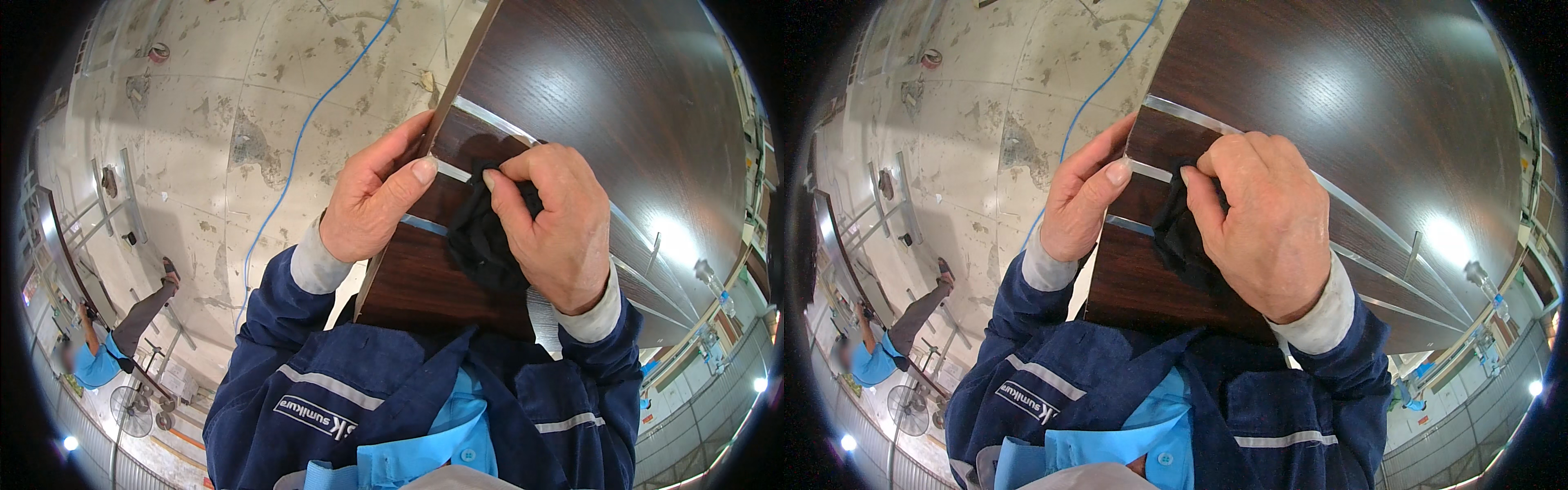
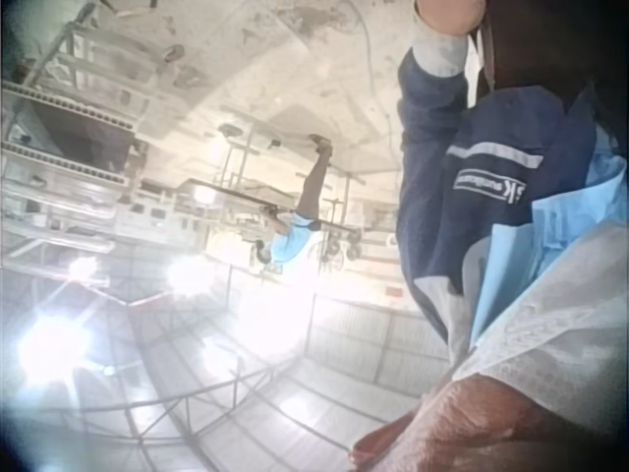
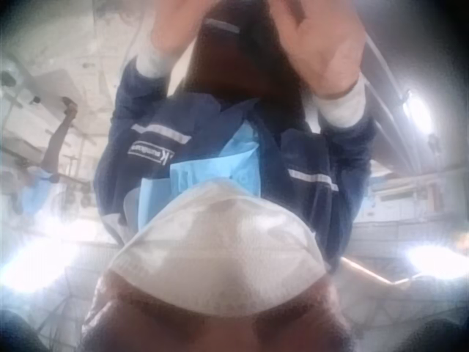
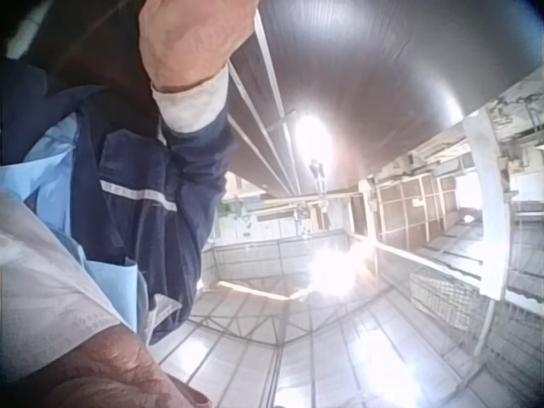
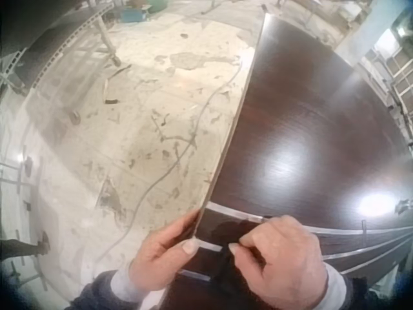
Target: The person scrapes a dark wood panel with a metal scraper to remove residue, then wipes the surface with a black cloth. The person repeats scraping and wiping along the panel's length and edges.
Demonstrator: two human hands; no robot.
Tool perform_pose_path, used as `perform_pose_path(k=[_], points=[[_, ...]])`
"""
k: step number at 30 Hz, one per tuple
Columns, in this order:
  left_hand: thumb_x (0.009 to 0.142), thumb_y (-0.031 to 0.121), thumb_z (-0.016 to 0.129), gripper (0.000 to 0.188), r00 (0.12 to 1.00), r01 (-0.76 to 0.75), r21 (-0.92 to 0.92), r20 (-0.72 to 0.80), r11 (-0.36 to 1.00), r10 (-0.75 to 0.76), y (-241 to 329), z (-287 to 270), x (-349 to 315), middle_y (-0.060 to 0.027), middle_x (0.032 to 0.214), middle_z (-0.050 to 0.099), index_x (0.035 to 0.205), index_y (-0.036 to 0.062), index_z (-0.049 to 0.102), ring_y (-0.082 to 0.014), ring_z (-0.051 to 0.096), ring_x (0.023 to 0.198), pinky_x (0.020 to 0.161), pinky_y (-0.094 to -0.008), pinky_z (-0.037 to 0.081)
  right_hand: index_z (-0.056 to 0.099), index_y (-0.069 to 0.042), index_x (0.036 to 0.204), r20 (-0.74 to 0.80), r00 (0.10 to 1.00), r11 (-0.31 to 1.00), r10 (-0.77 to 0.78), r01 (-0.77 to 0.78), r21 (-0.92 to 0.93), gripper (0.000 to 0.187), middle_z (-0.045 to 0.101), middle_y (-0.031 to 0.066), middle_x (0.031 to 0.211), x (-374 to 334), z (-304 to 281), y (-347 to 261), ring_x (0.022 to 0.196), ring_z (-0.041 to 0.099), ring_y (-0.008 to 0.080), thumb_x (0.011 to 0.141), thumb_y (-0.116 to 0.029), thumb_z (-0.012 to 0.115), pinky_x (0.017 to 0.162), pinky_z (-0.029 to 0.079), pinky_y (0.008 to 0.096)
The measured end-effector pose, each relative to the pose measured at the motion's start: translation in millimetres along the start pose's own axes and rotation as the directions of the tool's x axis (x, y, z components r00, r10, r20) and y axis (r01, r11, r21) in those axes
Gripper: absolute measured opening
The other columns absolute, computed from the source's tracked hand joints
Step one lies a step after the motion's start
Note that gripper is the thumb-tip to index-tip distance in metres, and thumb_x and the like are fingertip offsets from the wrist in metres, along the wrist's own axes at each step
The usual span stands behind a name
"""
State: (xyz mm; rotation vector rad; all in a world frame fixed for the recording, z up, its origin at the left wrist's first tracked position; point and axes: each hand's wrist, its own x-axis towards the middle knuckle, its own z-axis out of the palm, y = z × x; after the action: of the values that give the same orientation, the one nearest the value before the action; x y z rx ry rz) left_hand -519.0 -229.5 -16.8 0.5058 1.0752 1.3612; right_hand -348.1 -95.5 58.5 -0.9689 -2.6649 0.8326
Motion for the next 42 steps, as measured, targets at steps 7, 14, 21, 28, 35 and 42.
perform_pose_path(k=[7, 14, 21, 28, 35, 42], points=[[0.11, 0.021, 0.058, 0.064, 1.0, 0.019, 0.038, 0.01, 0.999, -0.02, 0.6, -1.8, 0.4, -0.0185, 0.154, 0.057, 0.163, -0.0078, 0.037, -0.0226, 0.056, 0.141, 0.119, -0.0365, 0.042, 0.067, -0.005, 0.088, 0.001, 1.0, 1.0, -0.006, 0.006, -0.009, 0.017, 0.067, 0.0124, 0.084, -1.1, -0.3, 0.7, 0.078, 0.065, 0.0321, 0.086, -0.009, 0.083, 0.068, 0.053, 0.0431], [0.107, 0.015, 0.058, 0.063, 1.0, 0.024, 0.049, -0.003, 0.998, -0.024, 1.5, -0.2, 1.4, -0.0185, 0.154, 0.057, 0.162, -0.0078, 0.039, -0.0234, 0.058, 0.139, 0.118, -0.0372, 0.045, 0.066, -0.006, 0.088, -0.009, 1.0, 1.0, -0.002, 0.002, -0.003, 0.017, 0.065, 0.0115, 0.083, -1.3, -0.5, 0.8, 0.078, 0.065, 0.0316, 0.085, -0.009, 0.083, 0.068, 0.053, 0.0435], [0.105, 0.015, 0.058, 0.063, 0.997, 0.058, 0.026, -0.047, 0.998, -0.056, 7.1, 6.7, 1.6, -0.0195, 0.151, 0.059, 0.16, -0.0093, 0.041, -0.0237, 0.058, 0.139, 0.119, -0.0371, 0.043, 0.066, -0.007, 0.088, -0.022, 1.0, 1.0, -0.009, 0.009, -0.002, 0.017, 0.065, 0.0113, 0.083, -2.4, -0.1, 0.5, 0.078, 0.065, 0.0319, 0.086, -0.009, 0.082, 0.068, 0.053, 0.0437], [0.103, 0.017, 0.054, 0.063, 0.997, 0.052, 0.004, -0.055, 0.999, -0.052, 9.0, 4.1, 2.4, -0.0202, 0.151, 0.059, 0.158, -0.0109, 0.043, -0.0248, 0.057, 0.14, 0.12, -0.037, 0.042, 0.066, -0.006, 0.088, -0.008, 1.0, 1.0, 0.001, -0.001, 0.003, 0.017, 0.066, 0.0114, 0.084, 0.2, 0.0, -1.3, 0.078, 0.065, 0.0323, 0.085, -0.009, 0.083, 0.069, 0.053, 0.0435], [0.105, 0.021, 0.051, 0.063, 0.993, 0.103, 0.045, -0.058, 0.994, -0.1, 10.5, 11.0, 1.5, -0.0213, 0.152, 0.058, 0.159, -0.0114, 0.042, -0.0251, 0.056, 0.141, 0.12, -0.0367, 0.041, 0.066, -0.006, 0.088, -0.009, 1.0, 1.0, -0.005, 0.005, 0.003, 0.017, 0.067, 0.0115, 0.085, -3.1, -0.8, 2.0, 0.08, 0.066, 0.0325, 0.085, -0.01, 0.083, 0.069, 0.053, 0.0435], [0.117, 0.03, 0.048, 0.061, 1.0, 0.003, -0.085, -0.025, 0.996, -0.006, 2.0, 5.6, -2.9, -0.0147, 0.154, 0.056, 0.162, -0.0082, 0.037, -0.019, 0.053, 0.14, 0.12, -0.033, 0.04, 0.067, -0.008, 0.09, -0.029, 0.996, 0.997, -0.079, 0.078, -0.016, 0.014, 0.067, 0.0111, 0.086, 7.4, 2.9, -6.7, 0.083, 0.065, 0.032, 0.084, -0.01, 0.08, 0.072, 0.054, 0.0442]])
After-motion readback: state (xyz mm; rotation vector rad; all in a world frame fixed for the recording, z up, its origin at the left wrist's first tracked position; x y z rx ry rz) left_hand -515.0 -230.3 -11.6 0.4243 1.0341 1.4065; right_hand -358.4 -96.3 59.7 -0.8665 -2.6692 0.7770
